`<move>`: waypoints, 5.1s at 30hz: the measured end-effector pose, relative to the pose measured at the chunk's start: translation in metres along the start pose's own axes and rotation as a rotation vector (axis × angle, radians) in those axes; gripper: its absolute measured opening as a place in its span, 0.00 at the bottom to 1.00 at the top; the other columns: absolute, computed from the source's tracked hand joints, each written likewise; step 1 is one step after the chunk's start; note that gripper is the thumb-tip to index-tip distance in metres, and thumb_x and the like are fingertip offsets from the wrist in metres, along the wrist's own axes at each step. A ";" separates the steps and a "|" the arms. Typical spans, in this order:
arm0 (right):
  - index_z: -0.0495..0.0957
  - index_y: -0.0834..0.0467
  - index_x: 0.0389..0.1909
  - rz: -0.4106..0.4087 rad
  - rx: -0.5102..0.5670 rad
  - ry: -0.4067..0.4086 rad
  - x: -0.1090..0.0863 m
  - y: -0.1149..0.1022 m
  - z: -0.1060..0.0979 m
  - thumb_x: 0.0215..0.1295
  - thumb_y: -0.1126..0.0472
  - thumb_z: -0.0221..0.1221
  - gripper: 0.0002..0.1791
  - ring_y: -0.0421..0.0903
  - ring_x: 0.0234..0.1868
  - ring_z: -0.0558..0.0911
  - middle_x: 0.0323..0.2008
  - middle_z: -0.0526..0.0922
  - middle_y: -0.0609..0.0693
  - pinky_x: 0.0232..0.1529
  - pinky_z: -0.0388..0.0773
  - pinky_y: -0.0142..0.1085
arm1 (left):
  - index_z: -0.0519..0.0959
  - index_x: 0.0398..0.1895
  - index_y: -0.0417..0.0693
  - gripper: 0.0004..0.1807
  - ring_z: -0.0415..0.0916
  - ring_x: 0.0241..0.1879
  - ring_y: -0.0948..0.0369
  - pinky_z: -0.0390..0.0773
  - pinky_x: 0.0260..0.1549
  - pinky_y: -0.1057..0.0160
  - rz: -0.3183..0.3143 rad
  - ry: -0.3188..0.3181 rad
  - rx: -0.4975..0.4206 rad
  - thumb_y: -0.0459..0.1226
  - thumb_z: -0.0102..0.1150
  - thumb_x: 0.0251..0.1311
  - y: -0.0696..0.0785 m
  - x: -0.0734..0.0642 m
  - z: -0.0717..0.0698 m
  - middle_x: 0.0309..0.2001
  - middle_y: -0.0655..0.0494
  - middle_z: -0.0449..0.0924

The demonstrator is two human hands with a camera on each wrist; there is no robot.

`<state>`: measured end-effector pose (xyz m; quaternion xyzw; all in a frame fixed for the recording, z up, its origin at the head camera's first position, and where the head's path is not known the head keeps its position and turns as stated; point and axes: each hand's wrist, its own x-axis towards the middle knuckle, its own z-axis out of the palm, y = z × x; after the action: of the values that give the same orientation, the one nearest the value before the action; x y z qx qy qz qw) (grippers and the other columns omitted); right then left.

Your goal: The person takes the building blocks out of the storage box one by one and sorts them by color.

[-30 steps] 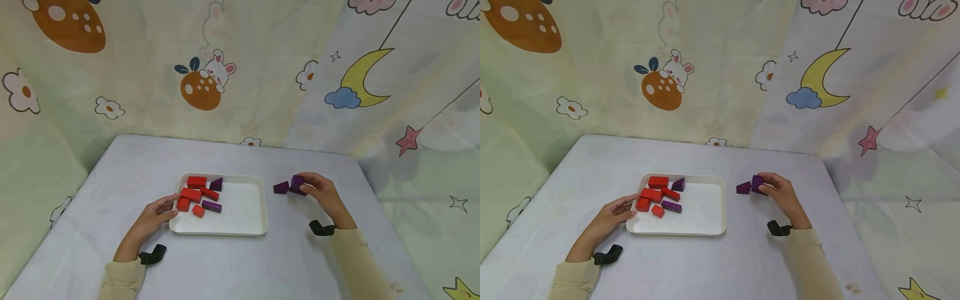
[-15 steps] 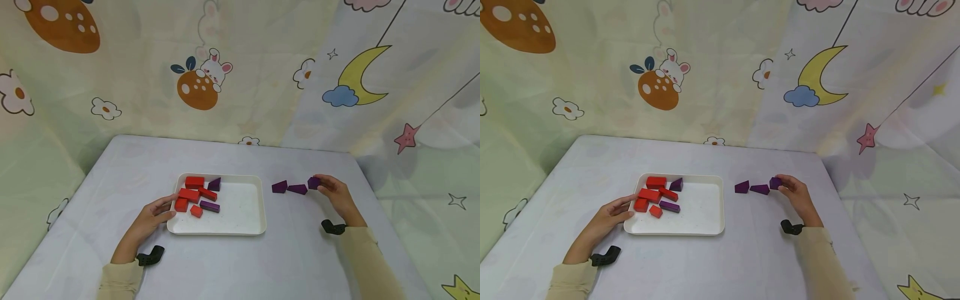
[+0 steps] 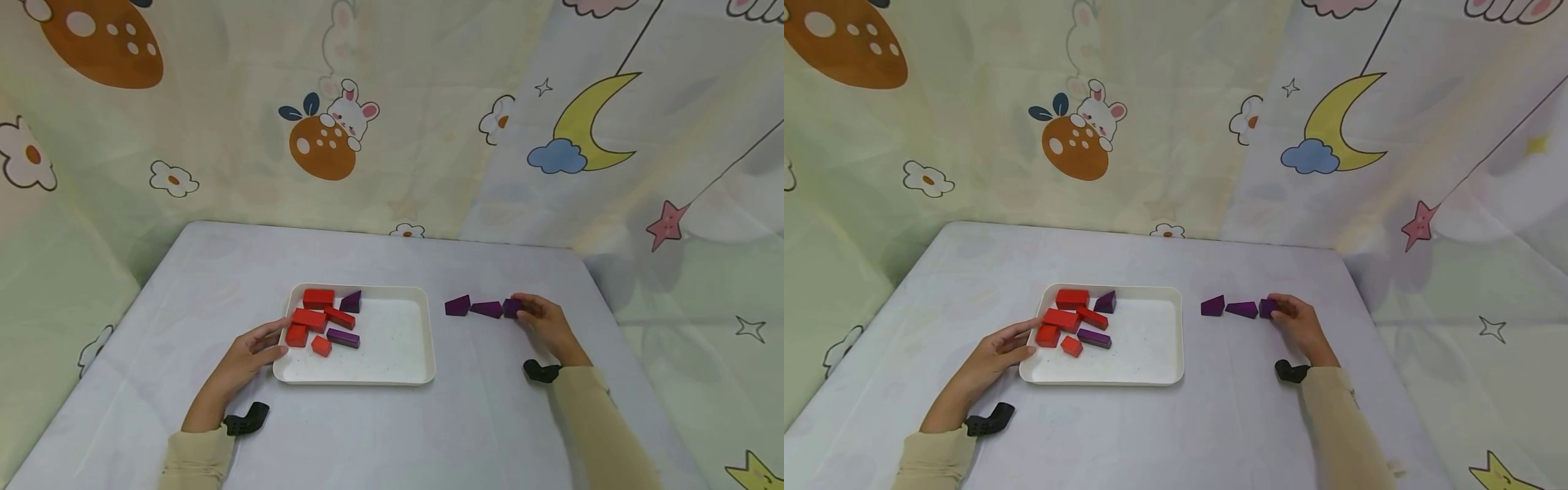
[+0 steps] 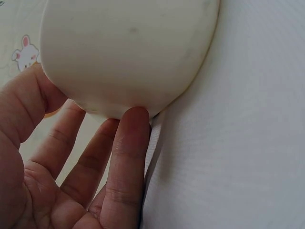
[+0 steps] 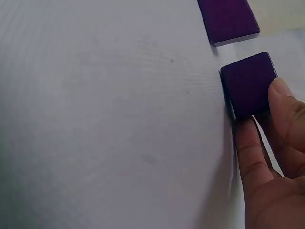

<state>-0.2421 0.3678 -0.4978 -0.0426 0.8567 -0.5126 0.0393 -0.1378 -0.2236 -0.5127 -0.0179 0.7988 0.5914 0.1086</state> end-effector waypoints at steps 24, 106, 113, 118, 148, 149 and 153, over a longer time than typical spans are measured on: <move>0.76 0.70 0.69 -0.050 0.145 0.220 -0.027 -0.073 0.042 0.79 0.69 0.61 0.21 0.29 0.57 0.79 0.68 0.79 0.60 0.56 0.78 0.20 | 0.67 0.82 0.40 0.35 0.62 0.78 0.34 0.78 0.67 0.42 -0.004 0.004 0.003 0.38 0.64 0.75 0.000 -0.003 0.002 0.82 0.35 0.61; 0.86 0.70 0.54 -0.155 0.227 -0.150 -0.033 -0.136 0.217 0.71 0.71 0.69 0.14 0.46 0.49 0.86 0.51 0.88 0.63 0.55 0.86 0.33 | 0.67 0.82 0.40 0.35 0.60 0.79 0.34 0.77 0.68 0.41 -0.003 -0.009 -0.027 0.37 0.64 0.75 0.003 -0.002 0.000 0.82 0.35 0.60; 0.85 0.71 0.56 -0.169 0.237 -0.082 -0.035 -0.128 0.185 0.72 0.71 0.68 0.15 0.41 0.48 0.85 0.51 0.88 0.60 0.52 0.84 0.28 | 0.66 0.82 0.40 0.35 0.61 0.78 0.35 0.80 0.67 0.46 -0.016 -0.007 -0.035 0.37 0.64 0.76 0.002 -0.003 0.001 0.82 0.35 0.60; 0.85 0.71 0.57 -0.179 0.217 -0.028 -0.032 -0.121 0.161 0.72 0.71 0.67 0.15 0.39 0.47 0.85 0.52 0.88 0.62 0.51 0.84 0.27 | 0.66 0.82 0.39 0.35 0.62 0.78 0.35 0.82 0.65 0.51 -0.003 -0.007 -0.038 0.36 0.64 0.76 0.002 -0.002 0.001 0.82 0.35 0.60; 0.80 0.78 0.59 -0.211 0.040 0.205 -0.031 -0.047 -0.006 0.74 0.73 0.64 0.17 0.25 0.48 0.84 0.45 0.86 0.26 0.51 0.80 0.19 | 0.66 0.82 0.39 0.36 0.63 0.78 0.35 0.81 0.59 0.68 -0.002 -0.006 -0.022 0.37 0.65 0.75 0.002 -0.003 0.001 0.82 0.34 0.59; 0.80 0.78 0.59 -0.207 0.025 0.212 -0.030 -0.043 -0.010 0.74 0.73 0.64 0.17 0.24 0.47 0.84 0.45 0.86 0.26 0.51 0.80 0.19 | 0.66 0.82 0.39 0.36 0.63 0.78 0.35 0.81 0.58 0.69 0.000 -0.006 -0.023 0.37 0.65 0.75 0.002 -0.003 0.001 0.82 0.34 0.60; 0.80 0.77 0.59 -0.176 -0.018 0.229 -0.027 -0.029 -0.026 0.75 0.71 0.65 0.18 0.23 0.47 0.83 0.43 0.85 0.23 0.50 0.79 0.17 | 0.66 0.82 0.38 0.36 0.62 0.78 0.35 0.80 0.58 0.71 0.005 -0.008 -0.023 0.37 0.65 0.75 0.002 -0.003 0.001 0.82 0.34 0.60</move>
<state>-0.2173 0.3800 -0.4589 -0.0588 0.8530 -0.5080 -0.1043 -0.1354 -0.2226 -0.5110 -0.0146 0.7916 0.6009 0.1099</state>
